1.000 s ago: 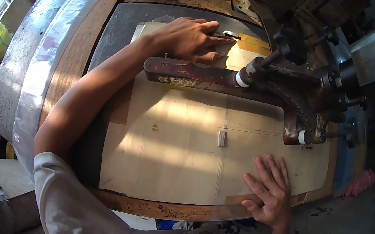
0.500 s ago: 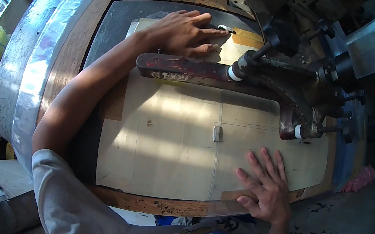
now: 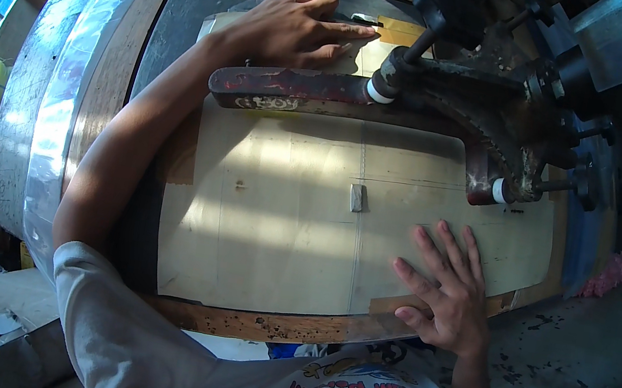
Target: The person positions plastic film sheets onto a template on the worktable, presses them under a heat sealing machine, and removes and gathers the finished plastic sleeves.
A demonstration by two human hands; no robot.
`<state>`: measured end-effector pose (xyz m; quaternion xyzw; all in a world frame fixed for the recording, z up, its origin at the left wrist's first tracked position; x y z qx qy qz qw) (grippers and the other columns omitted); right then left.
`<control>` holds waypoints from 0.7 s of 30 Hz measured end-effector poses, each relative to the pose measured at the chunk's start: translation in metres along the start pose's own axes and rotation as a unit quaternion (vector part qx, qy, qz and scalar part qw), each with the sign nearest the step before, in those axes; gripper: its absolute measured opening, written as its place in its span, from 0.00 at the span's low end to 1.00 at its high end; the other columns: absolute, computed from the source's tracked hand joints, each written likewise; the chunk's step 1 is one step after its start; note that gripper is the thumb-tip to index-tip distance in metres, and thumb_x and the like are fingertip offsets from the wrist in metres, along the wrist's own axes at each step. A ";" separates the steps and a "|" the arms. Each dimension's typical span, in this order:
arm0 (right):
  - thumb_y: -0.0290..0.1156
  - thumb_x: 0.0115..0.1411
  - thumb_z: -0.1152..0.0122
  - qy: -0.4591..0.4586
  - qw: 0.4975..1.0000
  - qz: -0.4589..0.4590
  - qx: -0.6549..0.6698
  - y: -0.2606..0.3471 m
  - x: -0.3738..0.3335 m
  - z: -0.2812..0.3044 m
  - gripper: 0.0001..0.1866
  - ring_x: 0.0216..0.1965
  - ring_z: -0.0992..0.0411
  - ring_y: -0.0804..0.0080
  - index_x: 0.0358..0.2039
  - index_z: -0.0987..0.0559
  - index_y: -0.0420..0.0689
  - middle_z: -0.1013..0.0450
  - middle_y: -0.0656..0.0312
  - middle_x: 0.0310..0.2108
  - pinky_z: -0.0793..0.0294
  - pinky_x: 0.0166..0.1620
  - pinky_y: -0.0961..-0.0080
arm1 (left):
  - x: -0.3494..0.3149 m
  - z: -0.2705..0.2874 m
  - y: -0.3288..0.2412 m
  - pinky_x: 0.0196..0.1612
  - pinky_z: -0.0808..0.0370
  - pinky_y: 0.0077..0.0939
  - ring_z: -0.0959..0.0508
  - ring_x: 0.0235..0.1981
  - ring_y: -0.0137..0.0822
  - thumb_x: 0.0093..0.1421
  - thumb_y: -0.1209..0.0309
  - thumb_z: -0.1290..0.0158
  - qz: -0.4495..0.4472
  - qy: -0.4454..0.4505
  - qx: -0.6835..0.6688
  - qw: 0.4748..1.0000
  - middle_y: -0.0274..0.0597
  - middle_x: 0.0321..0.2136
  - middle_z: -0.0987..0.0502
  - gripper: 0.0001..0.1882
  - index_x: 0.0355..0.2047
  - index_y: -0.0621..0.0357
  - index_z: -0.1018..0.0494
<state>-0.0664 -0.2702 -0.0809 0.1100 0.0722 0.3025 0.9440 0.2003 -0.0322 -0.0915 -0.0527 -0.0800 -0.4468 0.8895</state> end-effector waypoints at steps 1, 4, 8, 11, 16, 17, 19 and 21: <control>0.63 0.60 0.48 0.000 1.000 0.001 0.000 0.000 -0.001 0.000 0.30 0.71 0.49 0.51 0.60 0.25 0.66 0.42 0.60 0.70 0.56 0.70 0.39 | 0.000 0.001 -0.001 0.49 0.30 0.44 0.31 0.43 0.46 0.70 0.46 0.65 0.001 0.006 0.006 1.000 0.47 0.36 0.37 0.31 0.62 0.51 0.31; 0.62 0.61 0.47 -0.010 1.000 0.007 0.001 0.001 -0.002 0.000 0.29 0.71 0.48 0.51 0.59 0.24 0.65 0.40 0.60 0.69 0.55 0.70 0.40 | -0.002 -0.002 -0.001 0.48 0.30 0.43 0.30 0.43 0.45 0.70 0.47 0.65 0.002 -0.014 0.019 1.000 0.46 0.36 0.36 0.30 0.63 0.49 0.32; 0.60 0.61 0.45 -0.021 0.999 0.008 0.028 -0.004 -0.004 0.000 0.28 0.70 0.45 0.50 0.56 0.21 0.62 0.37 0.59 0.67 0.54 0.70 0.41 | -0.003 -0.005 -0.001 0.46 0.30 0.42 0.29 0.41 0.43 0.70 0.48 0.63 0.021 0.008 0.029 0.999 0.45 0.36 0.36 0.28 0.64 0.46 0.33; 0.60 0.60 0.43 -0.027 0.999 0.014 0.045 -0.008 -0.006 0.003 0.28 0.70 0.44 0.49 0.55 0.21 0.61 0.36 0.58 0.66 0.53 0.70 0.42 | -0.003 -0.001 -0.004 0.44 0.30 0.40 0.29 0.40 0.42 0.70 0.49 0.61 0.010 -0.008 0.027 1.000 0.44 0.36 0.36 0.28 0.65 0.44 0.33; 0.61 0.59 0.43 -0.033 0.998 0.022 0.049 -0.007 -0.005 0.006 0.28 0.69 0.44 0.48 0.55 0.20 0.61 0.36 0.56 0.66 0.53 0.69 0.42 | -0.004 0.001 -0.003 0.42 0.30 0.38 0.30 0.40 0.40 0.71 0.49 0.61 -0.004 -0.036 0.030 0.999 0.42 0.35 0.37 0.27 0.65 0.42 0.34; 0.61 0.59 0.43 -0.027 0.998 0.023 0.044 -0.006 -0.004 0.005 0.28 0.69 0.44 0.48 0.55 0.20 0.62 0.36 0.56 0.66 0.53 0.69 0.41 | -0.005 0.001 -0.002 0.42 0.30 0.38 0.30 0.40 0.40 0.71 0.49 0.61 -0.004 -0.037 0.031 0.999 0.42 0.35 0.37 0.27 0.65 0.42 0.34; 0.61 0.58 0.43 -0.022 0.999 0.025 0.038 -0.004 -0.003 0.004 0.28 0.69 0.44 0.48 0.55 0.20 0.62 0.36 0.56 0.66 0.53 0.69 0.41 | -0.006 -0.001 -0.002 0.42 0.30 0.38 0.30 0.39 0.40 0.71 0.48 0.63 -0.005 -0.037 0.036 0.999 0.42 0.35 0.37 0.28 0.66 0.42 0.34; 0.60 0.59 0.42 -0.025 0.999 0.026 0.034 -0.001 -0.003 0.005 0.27 0.70 0.45 0.47 0.55 0.20 0.62 0.36 0.57 0.66 0.53 0.69 0.41 | -0.005 -0.001 -0.001 0.42 0.30 0.38 0.30 0.39 0.40 0.72 0.48 0.64 -0.002 -0.033 0.039 0.999 0.43 0.35 0.37 0.28 0.66 0.41 0.34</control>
Point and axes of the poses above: each hand's wrist, its own x-axis towards the middle knuckle, its own z-axis out of the back of the hand, y = z × x, the point moved 6 cm from there along x, towards the middle knuckle
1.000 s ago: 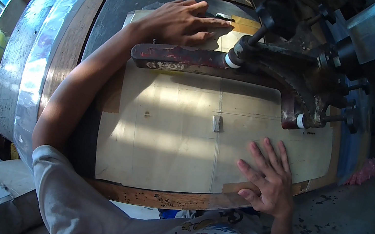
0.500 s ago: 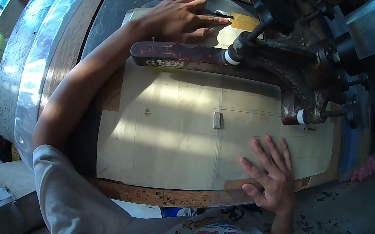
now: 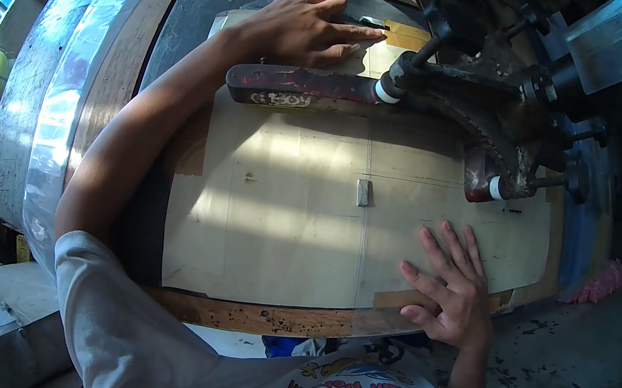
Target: The person positions plastic film sheets onto a template on the worktable, presses them under a heat sealing machine, and removes and gathers the finished plastic sleeves.
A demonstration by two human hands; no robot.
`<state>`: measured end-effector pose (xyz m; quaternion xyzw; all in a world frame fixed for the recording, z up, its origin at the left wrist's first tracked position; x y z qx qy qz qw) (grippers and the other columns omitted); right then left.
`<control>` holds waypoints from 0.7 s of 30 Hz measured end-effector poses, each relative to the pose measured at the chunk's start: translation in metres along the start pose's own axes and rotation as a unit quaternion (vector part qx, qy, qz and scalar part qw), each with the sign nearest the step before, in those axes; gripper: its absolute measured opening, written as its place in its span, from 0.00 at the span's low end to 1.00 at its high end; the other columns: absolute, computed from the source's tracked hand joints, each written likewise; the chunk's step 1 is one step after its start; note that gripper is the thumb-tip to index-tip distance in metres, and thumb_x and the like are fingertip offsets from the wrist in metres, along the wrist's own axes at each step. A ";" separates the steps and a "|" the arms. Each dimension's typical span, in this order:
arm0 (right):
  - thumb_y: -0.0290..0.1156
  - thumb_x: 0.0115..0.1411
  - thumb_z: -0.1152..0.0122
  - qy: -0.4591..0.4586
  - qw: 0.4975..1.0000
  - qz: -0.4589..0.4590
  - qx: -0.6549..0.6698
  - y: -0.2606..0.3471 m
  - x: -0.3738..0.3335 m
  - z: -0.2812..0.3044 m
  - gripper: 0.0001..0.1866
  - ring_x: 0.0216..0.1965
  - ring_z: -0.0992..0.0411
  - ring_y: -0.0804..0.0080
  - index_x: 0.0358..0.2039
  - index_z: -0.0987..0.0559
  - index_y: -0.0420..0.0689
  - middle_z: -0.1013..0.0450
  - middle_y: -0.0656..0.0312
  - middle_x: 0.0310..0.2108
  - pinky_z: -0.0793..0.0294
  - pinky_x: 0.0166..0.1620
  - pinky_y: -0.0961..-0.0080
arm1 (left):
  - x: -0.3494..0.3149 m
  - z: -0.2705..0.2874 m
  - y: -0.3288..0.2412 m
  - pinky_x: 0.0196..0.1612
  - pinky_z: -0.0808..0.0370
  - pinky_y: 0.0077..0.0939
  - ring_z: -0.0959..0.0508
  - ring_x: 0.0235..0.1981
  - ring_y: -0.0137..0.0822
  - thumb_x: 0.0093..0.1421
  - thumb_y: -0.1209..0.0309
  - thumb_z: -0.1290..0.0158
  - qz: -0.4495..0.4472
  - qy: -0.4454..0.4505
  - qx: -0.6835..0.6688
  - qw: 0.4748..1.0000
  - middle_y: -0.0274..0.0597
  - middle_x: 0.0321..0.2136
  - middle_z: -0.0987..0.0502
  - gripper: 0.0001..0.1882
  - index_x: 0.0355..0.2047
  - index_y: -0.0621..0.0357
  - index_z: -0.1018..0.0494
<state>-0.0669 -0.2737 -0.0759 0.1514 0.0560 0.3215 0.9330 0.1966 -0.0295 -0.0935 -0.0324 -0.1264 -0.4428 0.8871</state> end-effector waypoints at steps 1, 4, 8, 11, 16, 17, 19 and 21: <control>0.60 0.59 0.42 -0.001 1.000 0.001 -0.001 0.001 0.001 0.002 0.27 0.70 0.45 0.47 0.55 0.20 0.62 0.36 0.57 0.66 0.53 0.69 0.41 | 0.001 0.000 0.000 0.42 0.30 0.38 0.30 0.39 0.41 0.72 0.47 0.65 0.002 0.005 0.002 1.000 0.43 0.35 0.37 0.28 0.66 0.41 0.35; 0.56 0.59 0.40 -0.030 0.999 0.020 -0.027 0.006 0.007 0.013 0.26 0.63 0.36 0.51 0.55 0.20 0.62 0.33 0.57 0.64 0.45 0.67 0.44 | 0.003 0.001 -0.002 0.44 0.30 0.38 0.30 0.40 0.41 0.72 0.47 0.66 -0.003 0.002 0.010 1.000 0.43 0.35 0.37 0.28 0.67 0.41 0.36; 0.51 0.58 0.37 -0.044 0.998 0.048 0.000 0.030 0.032 0.016 0.24 0.47 0.31 0.63 0.55 0.20 0.62 0.30 0.60 0.48 0.35 0.53 0.58 | 0.000 0.001 -0.003 0.45 0.30 0.40 0.30 0.40 0.42 0.72 0.47 0.67 0.006 0.022 0.001 1.000 0.44 0.35 0.37 0.28 0.67 0.41 0.35; 0.51 0.58 0.37 -0.004 0.999 0.053 0.014 0.031 0.044 0.003 0.24 0.40 0.34 0.68 0.55 0.20 0.63 0.37 0.65 0.37 0.36 0.45 0.65 | 0.002 0.003 -0.003 0.46 0.30 0.42 0.30 0.41 0.44 0.72 0.47 0.67 0.015 0.018 -0.018 1.000 0.46 0.36 0.36 0.29 0.66 0.41 0.34; 0.54 0.59 0.39 -0.004 0.997 0.078 0.017 0.026 0.041 0.001 0.25 0.37 0.39 0.68 0.57 0.21 0.65 0.39 0.66 0.34 0.37 0.46 0.67 | 0.003 0.004 0.000 0.47 0.29 0.42 0.29 0.43 0.46 0.71 0.46 0.64 0.012 0.042 -0.003 0.999 0.48 0.37 0.36 0.29 0.65 0.43 0.34; 0.54 0.59 0.39 -0.005 0.997 0.078 0.018 0.026 0.041 0.001 0.25 0.37 0.39 0.68 0.57 0.21 0.65 0.39 0.66 0.34 0.37 0.46 0.67 | 0.003 0.004 -0.001 0.47 0.29 0.42 0.29 0.43 0.46 0.71 0.46 0.64 0.012 0.043 -0.002 0.999 0.48 0.37 0.36 0.29 0.65 0.43 0.34; 0.55 0.59 0.39 -0.003 0.997 0.074 0.019 0.027 0.041 0.001 0.26 0.37 0.39 0.69 0.57 0.21 0.65 0.39 0.66 0.34 0.37 0.46 0.67 | 0.004 0.006 -0.004 0.47 0.29 0.44 0.29 0.43 0.47 0.70 0.48 0.62 0.010 0.023 -0.027 0.999 0.49 0.36 0.36 0.29 0.64 0.45 0.33; 0.54 0.58 0.38 -0.012 0.997 0.074 0.015 0.027 0.042 0.001 0.26 0.37 0.39 0.69 0.57 0.21 0.65 0.39 0.66 0.34 0.37 0.46 0.67 | 0.004 0.005 -0.003 0.48 0.29 0.45 0.29 0.44 0.47 0.69 0.49 0.61 0.012 0.021 -0.026 0.999 0.49 0.37 0.35 0.28 0.63 0.46 0.32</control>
Point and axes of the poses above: each hand's wrist, its own x-axis towards the middle knuckle, its own z-axis out of the back of the hand, y = z × x, the point moved 6 cm from there along x, towards the middle knuckle
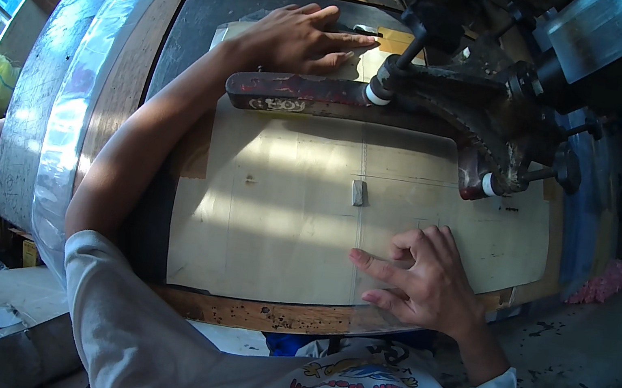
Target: The person positions plastic film sheets onto a template on the worktable, presses them under a heat sealing machine, and removes and gathers the finished plastic sleeves.
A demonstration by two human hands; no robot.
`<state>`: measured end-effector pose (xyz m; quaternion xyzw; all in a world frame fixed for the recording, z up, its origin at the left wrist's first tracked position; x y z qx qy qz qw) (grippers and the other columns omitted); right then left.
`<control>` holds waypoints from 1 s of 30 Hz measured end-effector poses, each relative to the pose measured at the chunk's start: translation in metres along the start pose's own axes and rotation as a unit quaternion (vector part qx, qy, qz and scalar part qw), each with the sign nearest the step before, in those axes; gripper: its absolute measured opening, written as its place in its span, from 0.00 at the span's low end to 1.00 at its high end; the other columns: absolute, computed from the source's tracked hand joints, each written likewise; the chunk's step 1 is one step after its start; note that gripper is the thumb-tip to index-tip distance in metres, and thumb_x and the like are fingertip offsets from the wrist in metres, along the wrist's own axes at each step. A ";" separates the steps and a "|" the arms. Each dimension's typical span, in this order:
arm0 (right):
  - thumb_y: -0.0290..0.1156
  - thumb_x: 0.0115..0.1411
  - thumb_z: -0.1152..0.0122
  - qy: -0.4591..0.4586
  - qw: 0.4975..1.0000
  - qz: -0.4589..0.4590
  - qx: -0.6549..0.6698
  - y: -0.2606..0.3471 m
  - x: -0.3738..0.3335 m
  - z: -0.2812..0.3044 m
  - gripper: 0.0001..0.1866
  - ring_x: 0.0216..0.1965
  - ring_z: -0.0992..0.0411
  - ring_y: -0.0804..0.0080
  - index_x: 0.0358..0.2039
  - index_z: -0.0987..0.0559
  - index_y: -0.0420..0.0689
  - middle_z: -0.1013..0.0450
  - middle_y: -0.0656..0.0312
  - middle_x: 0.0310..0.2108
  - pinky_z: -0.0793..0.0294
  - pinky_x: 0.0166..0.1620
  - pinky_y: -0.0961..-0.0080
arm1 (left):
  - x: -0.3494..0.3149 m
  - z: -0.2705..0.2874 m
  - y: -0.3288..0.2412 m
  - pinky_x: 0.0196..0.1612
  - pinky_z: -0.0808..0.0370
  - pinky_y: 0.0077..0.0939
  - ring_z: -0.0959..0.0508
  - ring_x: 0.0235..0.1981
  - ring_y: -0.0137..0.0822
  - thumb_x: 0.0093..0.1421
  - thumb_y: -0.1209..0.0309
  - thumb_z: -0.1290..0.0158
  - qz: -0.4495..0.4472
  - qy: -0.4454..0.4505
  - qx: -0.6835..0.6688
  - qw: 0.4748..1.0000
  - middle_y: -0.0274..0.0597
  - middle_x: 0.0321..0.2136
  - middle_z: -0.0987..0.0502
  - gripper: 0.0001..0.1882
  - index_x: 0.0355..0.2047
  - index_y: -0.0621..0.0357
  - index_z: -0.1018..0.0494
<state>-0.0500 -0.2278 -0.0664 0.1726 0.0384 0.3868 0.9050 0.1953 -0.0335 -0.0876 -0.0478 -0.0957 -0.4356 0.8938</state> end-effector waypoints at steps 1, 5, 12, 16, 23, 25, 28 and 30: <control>0.54 0.58 0.38 -0.006 1.000 0.001 -0.002 0.000 0.000 0.000 0.26 0.37 0.39 0.69 0.56 0.21 0.65 0.39 0.67 0.34 0.37 0.46 0.67 | -0.001 -0.001 0.002 0.49 0.29 0.46 0.29 0.44 0.48 0.69 0.50 0.60 0.004 0.000 0.000 1.000 0.50 0.37 0.35 0.28 0.63 0.47 0.31; 0.53 0.56 0.35 -0.019 1.000 0.006 0.011 0.001 0.004 0.003 0.26 0.37 0.38 0.69 0.56 0.20 0.65 0.39 0.67 0.33 0.36 0.45 0.68 | -0.004 0.000 0.006 0.46 0.29 0.45 0.28 0.43 0.47 0.66 0.54 0.55 -0.007 -0.066 -0.009 0.998 0.48 0.37 0.33 0.24 0.59 0.48 0.28; 0.49 0.53 0.32 -0.032 0.998 0.003 0.051 -0.002 0.006 0.006 0.25 0.35 0.36 0.70 0.54 0.19 0.65 0.38 0.67 0.33 0.35 0.44 0.68 | -0.005 0.010 -0.004 0.42 0.28 0.43 0.27 0.38 0.47 0.62 0.58 0.48 -0.015 -0.058 -0.050 0.997 0.46 0.32 0.32 0.16 0.44 0.53 0.21; 0.48 0.54 0.32 -0.059 0.997 0.002 0.059 -0.008 0.001 0.011 0.25 0.41 0.32 0.67 0.54 0.19 0.61 0.32 0.64 0.39 0.33 0.47 0.66 | -0.003 0.020 -0.004 0.44 0.28 0.43 0.26 0.41 0.48 0.62 0.58 0.47 -0.013 -0.079 -0.057 0.995 0.49 0.34 0.29 0.16 0.41 0.55 0.20; 0.53 0.62 0.42 -0.017 1.000 -0.009 0.013 -0.009 0.008 0.002 0.33 0.65 0.38 0.56 0.62 0.29 0.45 0.35 0.55 0.64 0.41 0.67 0.54 | -0.006 0.012 -0.002 0.45 0.28 0.41 0.27 0.42 0.47 0.62 0.56 0.48 -0.002 -0.060 -0.037 0.998 0.48 0.35 0.30 0.18 0.37 0.58 0.20; 0.56 0.64 0.46 0.006 1.000 -0.021 -0.007 -0.009 0.009 0.001 0.36 0.70 0.44 0.54 0.63 0.32 0.42 0.37 0.57 0.66 0.47 0.70 0.52 | -0.004 0.014 -0.003 0.43 0.29 0.41 0.27 0.40 0.46 0.62 0.57 0.49 -0.001 -0.060 -0.038 0.997 0.48 0.33 0.31 0.17 0.38 0.57 0.20; 0.56 0.65 0.47 0.013 0.999 -0.028 -0.008 -0.009 0.010 0.000 0.36 0.70 0.46 0.55 0.63 0.31 0.42 0.37 0.57 0.67 0.47 0.70 0.53 | -0.005 0.013 -0.005 0.41 0.29 0.40 0.28 0.38 0.45 0.62 0.58 0.49 -0.006 -0.073 -0.040 0.997 0.46 0.32 0.33 0.16 0.39 0.56 0.21; 0.55 0.64 0.45 0.014 1.000 -0.028 0.002 -0.009 0.010 -0.002 0.36 0.70 0.45 0.54 0.63 0.30 0.42 0.38 0.56 0.67 0.49 0.70 0.52 | -0.006 0.013 -0.006 0.40 0.30 0.40 0.29 0.37 0.45 0.62 0.58 0.49 -0.012 -0.083 -0.042 0.996 0.45 0.31 0.34 0.16 0.39 0.55 0.21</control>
Point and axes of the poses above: each hand's wrist, its own x-axis towards the middle knuckle, its own z-axis out of the back of the hand, y = z × x, the point moved 6 cm from there along x, towards the middle knuckle
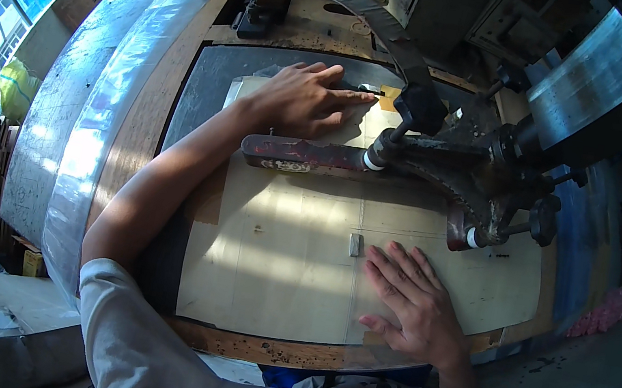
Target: The person positions plastic film sheets onto a template on the worktable, presses them under a heat sealing machine, and removes and gathers the finished plastic sleeves.
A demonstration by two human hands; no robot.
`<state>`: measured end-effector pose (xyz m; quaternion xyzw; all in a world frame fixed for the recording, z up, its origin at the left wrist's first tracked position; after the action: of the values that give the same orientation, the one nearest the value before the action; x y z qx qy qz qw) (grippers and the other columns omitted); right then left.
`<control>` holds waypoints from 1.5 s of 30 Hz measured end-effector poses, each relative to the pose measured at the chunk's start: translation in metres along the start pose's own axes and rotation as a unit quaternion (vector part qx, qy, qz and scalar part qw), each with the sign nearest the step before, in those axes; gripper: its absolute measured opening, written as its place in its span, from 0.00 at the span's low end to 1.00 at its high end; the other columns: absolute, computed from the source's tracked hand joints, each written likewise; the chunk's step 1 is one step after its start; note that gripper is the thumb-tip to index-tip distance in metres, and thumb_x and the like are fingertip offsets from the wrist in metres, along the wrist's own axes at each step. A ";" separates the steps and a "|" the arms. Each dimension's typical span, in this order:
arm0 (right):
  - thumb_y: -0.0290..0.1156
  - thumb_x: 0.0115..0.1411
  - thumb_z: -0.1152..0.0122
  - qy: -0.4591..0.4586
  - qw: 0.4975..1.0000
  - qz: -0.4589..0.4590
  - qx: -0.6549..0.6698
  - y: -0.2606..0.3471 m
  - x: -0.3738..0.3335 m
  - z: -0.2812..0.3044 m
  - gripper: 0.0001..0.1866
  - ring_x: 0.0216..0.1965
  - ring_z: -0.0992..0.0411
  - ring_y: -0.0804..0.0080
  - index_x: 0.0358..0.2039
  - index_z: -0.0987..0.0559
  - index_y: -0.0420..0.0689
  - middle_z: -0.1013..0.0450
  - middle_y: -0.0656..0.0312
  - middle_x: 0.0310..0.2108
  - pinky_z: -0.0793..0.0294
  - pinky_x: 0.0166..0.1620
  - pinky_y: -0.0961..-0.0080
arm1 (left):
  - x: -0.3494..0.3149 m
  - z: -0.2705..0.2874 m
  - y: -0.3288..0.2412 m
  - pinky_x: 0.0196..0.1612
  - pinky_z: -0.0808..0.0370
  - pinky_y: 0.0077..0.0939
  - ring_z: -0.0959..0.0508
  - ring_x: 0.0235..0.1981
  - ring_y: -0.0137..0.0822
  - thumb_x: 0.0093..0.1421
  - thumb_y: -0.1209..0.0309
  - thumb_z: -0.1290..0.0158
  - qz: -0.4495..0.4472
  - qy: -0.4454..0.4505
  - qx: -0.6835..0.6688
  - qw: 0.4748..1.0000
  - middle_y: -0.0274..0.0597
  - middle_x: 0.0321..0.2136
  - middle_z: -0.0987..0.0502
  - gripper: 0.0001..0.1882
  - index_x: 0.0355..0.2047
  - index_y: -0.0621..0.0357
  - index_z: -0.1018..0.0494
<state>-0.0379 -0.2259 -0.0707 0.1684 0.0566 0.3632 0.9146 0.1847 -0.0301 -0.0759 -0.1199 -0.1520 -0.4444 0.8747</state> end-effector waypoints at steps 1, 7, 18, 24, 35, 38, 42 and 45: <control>0.55 0.63 0.44 0.000 1.000 -0.003 0.012 0.000 -0.001 -0.001 0.36 0.70 0.45 0.52 0.62 0.30 0.41 0.38 0.54 0.67 0.50 0.70 0.52 | 0.000 0.000 -0.001 0.40 0.30 0.40 0.29 0.37 0.44 0.62 0.58 0.49 -0.006 -0.005 0.001 1.000 0.45 0.31 0.34 0.15 0.39 0.55 0.21; 0.54 0.64 0.45 0.005 1.000 0.002 -0.006 0.001 0.003 0.001 0.34 0.71 0.46 0.55 0.63 0.30 0.46 0.38 0.58 0.67 0.50 0.71 0.53 | 0.002 -0.005 0.006 0.40 0.29 0.43 0.28 0.37 0.46 0.64 0.58 0.50 0.016 0.034 0.016 0.999 0.47 0.32 0.33 0.16 0.40 0.56 0.23; 0.53 0.63 0.43 -0.006 1.000 0.019 0.010 -0.002 0.002 0.002 0.31 0.71 0.47 0.55 0.61 0.27 0.47 0.37 0.60 0.67 0.50 0.71 0.51 | 0.004 -0.004 0.008 0.39 0.29 0.43 0.28 0.37 0.46 0.62 0.60 0.51 0.011 0.015 0.020 1.000 0.46 0.33 0.32 0.15 0.41 0.55 0.21; 0.54 0.62 0.42 -0.022 0.999 0.025 0.009 0.003 -0.001 0.003 0.31 0.70 0.44 0.54 0.59 0.25 0.46 0.34 0.57 0.65 0.51 0.70 0.51 | 0.000 0.004 0.001 0.42 0.29 0.44 0.28 0.38 0.46 0.60 0.60 0.49 -0.009 -0.007 -0.007 1.000 0.45 0.32 0.34 0.13 0.35 0.55 0.24; 0.37 0.57 0.33 -0.049 0.995 0.031 0.082 0.000 -0.006 0.006 0.20 0.63 0.34 0.56 0.51 0.19 0.51 0.26 0.63 0.58 0.40 0.67 0.50 | -0.002 0.001 0.004 0.40 0.26 0.46 0.25 0.36 0.50 0.60 0.64 0.47 -0.002 -0.021 -0.020 1.000 0.47 0.31 0.29 0.10 0.36 0.57 0.28; 0.36 0.55 0.32 -0.047 0.994 0.022 0.094 0.000 -0.005 0.007 0.19 0.62 0.32 0.58 0.49 0.17 0.53 0.25 0.65 0.57 0.40 0.67 0.51 | 0.003 0.004 0.005 0.37 0.26 0.48 0.24 0.37 0.51 0.60 0.63 0.47 0.022 0.006 -0.020 1.000 0.47 0.33 0.29 0.10 0.36 0.56 0.28; 0.41 0.55 0.32 -0.039 0.996 0.025 0.073 0.002 -0.004 0.009 0.16 0.63 0.33 0.60 0.46 0.16 0.57 0.25 0.70 0.57 0.44 0.68 0.51 | 0.008 0.001 0.010 0.40 0.24 0.46 0.23 0.40 0.47 0.60 0.65 0.47 0.035 0.021 0.023 0.999 0.46 0.36 0.27 0.17 0.49 0.51 0.24; 0.45 0.55 0.32 -0.032 0.994 0.047 0.089 0.002 -0.003 0.006 0.14 0.64 0.35 0.61 0.43 0.14 0.61 0.25 0.74 0.57 0.48 0.69 0.48 | 0.003 -0.013 0.018 0.43 0.22 0.44 0.22 0.44 0.47 0.60 0.67 0.47 0.007 0.005 0.021 1.000 0.46 0.42 0.25 0.21 0.56 0.48 0.26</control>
<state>-0.0400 -0.2278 -0.0641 0.2632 0.0509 0.3940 0.8791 0.2031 -0.0270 -0.0880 -0.1005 -0.1560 -0.4360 0.8806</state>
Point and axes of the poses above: each hand's wrist, its own x-axis towards the middle knuckle, its own z-axis out of the back of the hand, y = z × x, the point moved 6 cm from there along x, towards the middle knuckle
